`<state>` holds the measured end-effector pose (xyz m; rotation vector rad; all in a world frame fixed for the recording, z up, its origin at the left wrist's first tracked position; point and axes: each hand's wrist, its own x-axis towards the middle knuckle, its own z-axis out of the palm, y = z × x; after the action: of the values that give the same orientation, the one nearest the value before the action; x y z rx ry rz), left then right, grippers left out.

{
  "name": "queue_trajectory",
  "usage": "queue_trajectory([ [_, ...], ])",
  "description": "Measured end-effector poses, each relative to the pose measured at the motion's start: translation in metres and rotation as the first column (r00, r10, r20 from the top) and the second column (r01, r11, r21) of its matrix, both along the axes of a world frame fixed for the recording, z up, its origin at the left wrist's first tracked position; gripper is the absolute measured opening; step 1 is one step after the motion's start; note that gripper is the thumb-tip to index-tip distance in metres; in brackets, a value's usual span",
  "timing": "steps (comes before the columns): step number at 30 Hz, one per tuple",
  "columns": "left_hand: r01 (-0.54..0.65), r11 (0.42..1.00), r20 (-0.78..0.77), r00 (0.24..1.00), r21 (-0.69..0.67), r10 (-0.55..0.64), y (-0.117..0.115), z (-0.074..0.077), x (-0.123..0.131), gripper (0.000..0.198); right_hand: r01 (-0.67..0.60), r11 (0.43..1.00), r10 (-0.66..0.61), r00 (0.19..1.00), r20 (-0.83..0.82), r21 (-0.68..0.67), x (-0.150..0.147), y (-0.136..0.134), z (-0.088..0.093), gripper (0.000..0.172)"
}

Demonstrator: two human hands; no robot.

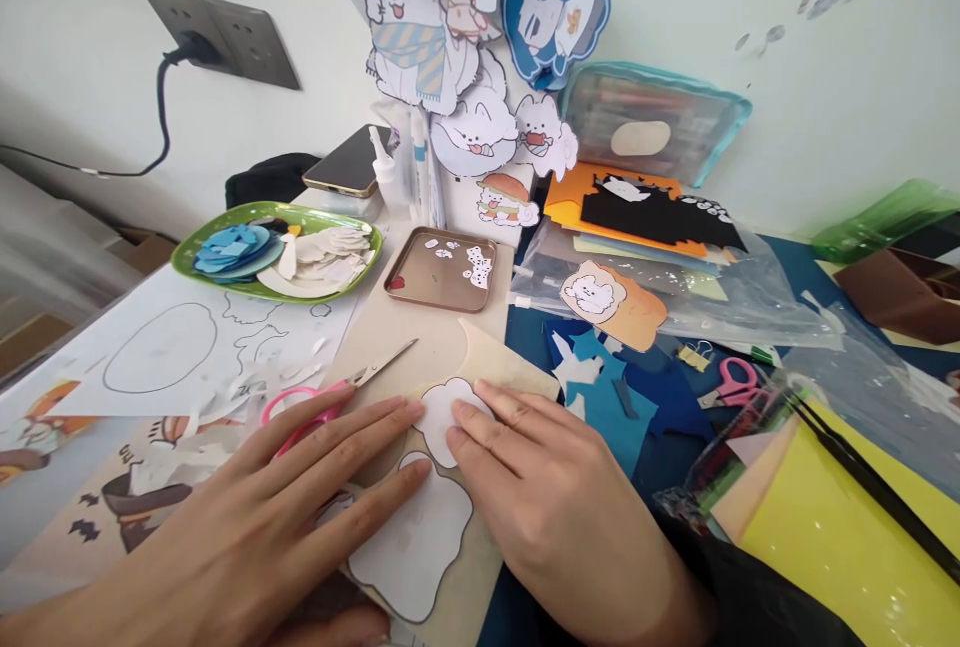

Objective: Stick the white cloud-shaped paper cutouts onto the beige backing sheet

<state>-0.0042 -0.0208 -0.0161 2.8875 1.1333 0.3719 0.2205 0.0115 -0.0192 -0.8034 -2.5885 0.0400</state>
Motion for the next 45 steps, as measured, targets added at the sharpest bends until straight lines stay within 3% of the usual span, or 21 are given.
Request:
queue_trajectory([
  [8, -0.007, 1.000, -0.023, 1.000, 0.025, 0.008, -0.0017, 0.0011, -0.0004, 0.051, -0.010, 0.999, 0.013, 0.998, 0.065, -0.039, 0.0020, -0.0008, 0.0030, 0.030],
  [17, -0.017, 0.999, -0.016, 1.000, 0.027, 0.017, 0.0010, 0.0011, 0.0019, 0.050, 0.051, 0.994, -0.056, 0.997, -0.048, -0.097, -0.0035, -0.0005, 0.0037, 0.024],
  [27, -0.015, 1.000, -0.012, 1.000, 0.013, 0.015, 0.0028, 0.0041, 0.0042, 0.049, -0.038, 0.996, 0.032, 0.997, 0.072, 0.082, 0.0018, -0.0029, 0.0012, 0.024],
  [45, -0.009, 1.000, -0.013, 1.000, -0.014, 0.009, 0.0023, 0.0060, 0.0019, 0.050, -0.034, 0.995, 0.023, 0.993, 0.114, 0.097, 0.0011, -0.0058, 0.0057, 0.026],
])
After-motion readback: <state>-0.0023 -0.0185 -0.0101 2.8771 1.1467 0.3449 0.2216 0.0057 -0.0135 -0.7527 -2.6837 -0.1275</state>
